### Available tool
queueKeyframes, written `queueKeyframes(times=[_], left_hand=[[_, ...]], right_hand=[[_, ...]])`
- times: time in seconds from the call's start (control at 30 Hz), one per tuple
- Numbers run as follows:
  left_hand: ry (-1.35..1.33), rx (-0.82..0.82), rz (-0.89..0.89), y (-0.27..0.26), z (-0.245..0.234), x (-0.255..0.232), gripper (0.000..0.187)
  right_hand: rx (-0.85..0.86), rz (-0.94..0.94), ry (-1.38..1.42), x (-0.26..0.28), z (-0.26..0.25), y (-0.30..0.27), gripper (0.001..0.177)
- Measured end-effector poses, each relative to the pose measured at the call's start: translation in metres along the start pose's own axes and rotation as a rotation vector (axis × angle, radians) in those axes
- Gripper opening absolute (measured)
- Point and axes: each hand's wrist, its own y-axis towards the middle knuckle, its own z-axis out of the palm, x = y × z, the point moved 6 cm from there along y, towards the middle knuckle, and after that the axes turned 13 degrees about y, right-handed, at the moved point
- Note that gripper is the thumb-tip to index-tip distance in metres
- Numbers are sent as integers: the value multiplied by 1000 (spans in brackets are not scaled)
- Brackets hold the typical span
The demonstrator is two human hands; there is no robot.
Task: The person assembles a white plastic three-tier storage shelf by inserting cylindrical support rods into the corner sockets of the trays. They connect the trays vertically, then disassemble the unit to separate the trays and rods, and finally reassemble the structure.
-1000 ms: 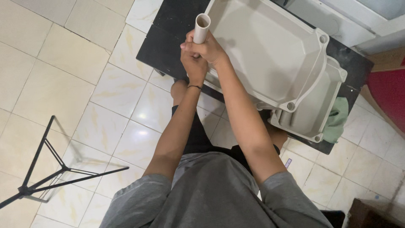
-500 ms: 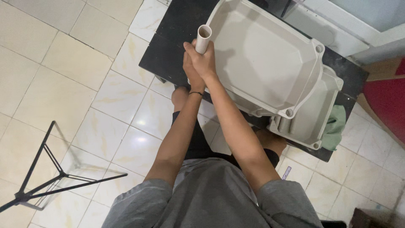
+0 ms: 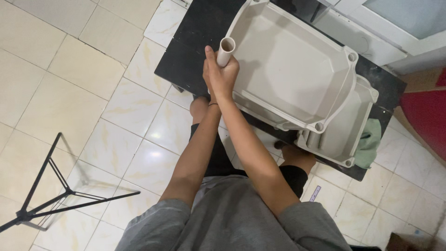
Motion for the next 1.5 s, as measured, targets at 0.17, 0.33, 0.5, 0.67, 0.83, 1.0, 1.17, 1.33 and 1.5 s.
queueKeyframes(times=[0.17, 0.33, 0.5, 0.67, 0.83, 1.0, 1.17, 1.33, 1.5], left_hand=[[-59, 47, 25, 4, -2, -9, 28], [31, 9, 42, 7, -3, -17, 27], [9, 13, 112, 7, -6, -22, 27], [88, 26, 78, 5, -1, -6, 25], [172, 39, 117, 7, 9, 6, 19], [13, 37, 9, 5, 7, 10, 14], [16, 14, 112, 6, -1, -10, 20], [-10, 2, 128, 7, -6, -16, 21], [3, 41, 37, 8, -8, -17, 28]], right_hand=[[213, 80, 76, -16, 3, 22, 33], [699, 340, 269, -32, -1, 35, 32], [367, 204, 230, -12, 1, 26, 24], [28, 54, 33, 4, -1, 5, 29], [115, 152, 152, 4, 0, 16, 28], [170, 245, 301, 1, 1, 22, 30], [311, 157, 257, 9, -2, 15, 30], [327, 174, 445, 17, -18, 10, 24], [346, 188, 619, 39, -47, 9, 37]])
